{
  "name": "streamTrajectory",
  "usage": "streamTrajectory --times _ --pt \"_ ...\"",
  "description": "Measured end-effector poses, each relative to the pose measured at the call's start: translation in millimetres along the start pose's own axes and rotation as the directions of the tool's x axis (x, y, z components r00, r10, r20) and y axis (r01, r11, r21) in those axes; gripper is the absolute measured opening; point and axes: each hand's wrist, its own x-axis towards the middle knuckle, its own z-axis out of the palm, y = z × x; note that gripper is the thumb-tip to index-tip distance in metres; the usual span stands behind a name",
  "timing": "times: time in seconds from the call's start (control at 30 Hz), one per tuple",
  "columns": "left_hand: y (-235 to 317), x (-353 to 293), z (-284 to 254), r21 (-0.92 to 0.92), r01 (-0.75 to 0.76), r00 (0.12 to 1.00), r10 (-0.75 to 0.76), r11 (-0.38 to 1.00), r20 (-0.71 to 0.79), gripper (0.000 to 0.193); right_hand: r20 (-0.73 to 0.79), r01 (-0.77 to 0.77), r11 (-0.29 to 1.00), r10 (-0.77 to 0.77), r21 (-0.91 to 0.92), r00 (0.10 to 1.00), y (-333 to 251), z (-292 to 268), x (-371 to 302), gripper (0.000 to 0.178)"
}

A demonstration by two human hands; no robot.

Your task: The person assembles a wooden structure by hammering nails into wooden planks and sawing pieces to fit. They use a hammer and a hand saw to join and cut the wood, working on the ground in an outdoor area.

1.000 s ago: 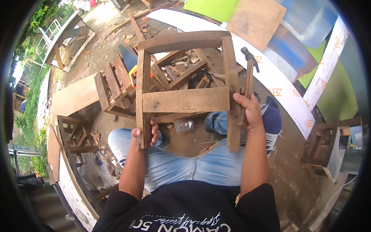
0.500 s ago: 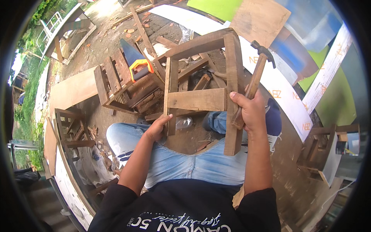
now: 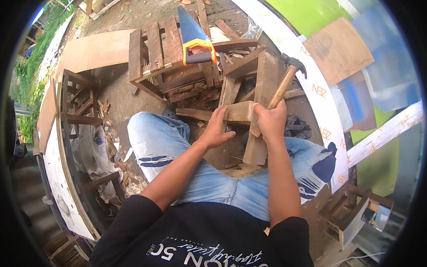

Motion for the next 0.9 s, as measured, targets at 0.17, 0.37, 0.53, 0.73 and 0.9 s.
streamTrajectory --times 0.17,0.37,0.53,0.73,0.9 --pt "-0.1 11.3 -7.6 -0.083 0.038 0.999 -0.036 0.996 0.024 0.097 -0.016 0.073 0.967 -0.079 -0.244 0.997 30.7 45.0 24.3 0.038" --pt "-11.7 15.5 -10.4 -0.275 0.156 0.982 -0.179 0.949 -0.062 0.065 0.067 0.059 0.919 -0.035 -0.391 0.997 49.2 77.1 37.2 0.039" --pt "-24.1 4.0 -14.3 -0.360 0.083 0.995 -0.099 0.929 -0.027 0.061 0.266 -0.091 0.991 0.115 -0.101 0.957 43.3 75.9 23.4 0.035" --pt "-27.2 7.5 -19.9 -0.119 0.044 0.997 -0.051 0.992 -0.061 0.084 0.282 -0.211 0.968 0.242 -0.138 0.928 36.4 65.0 27.6 0.034" --pt "-31.9 37.6 -7.1 -0.167 -0.094 0.987 0.070 0.981 -0.142 0.094 0.283 -0.223 0.963 0.257 -0.149 0.924 37.5 61.4 29.3 0.031"
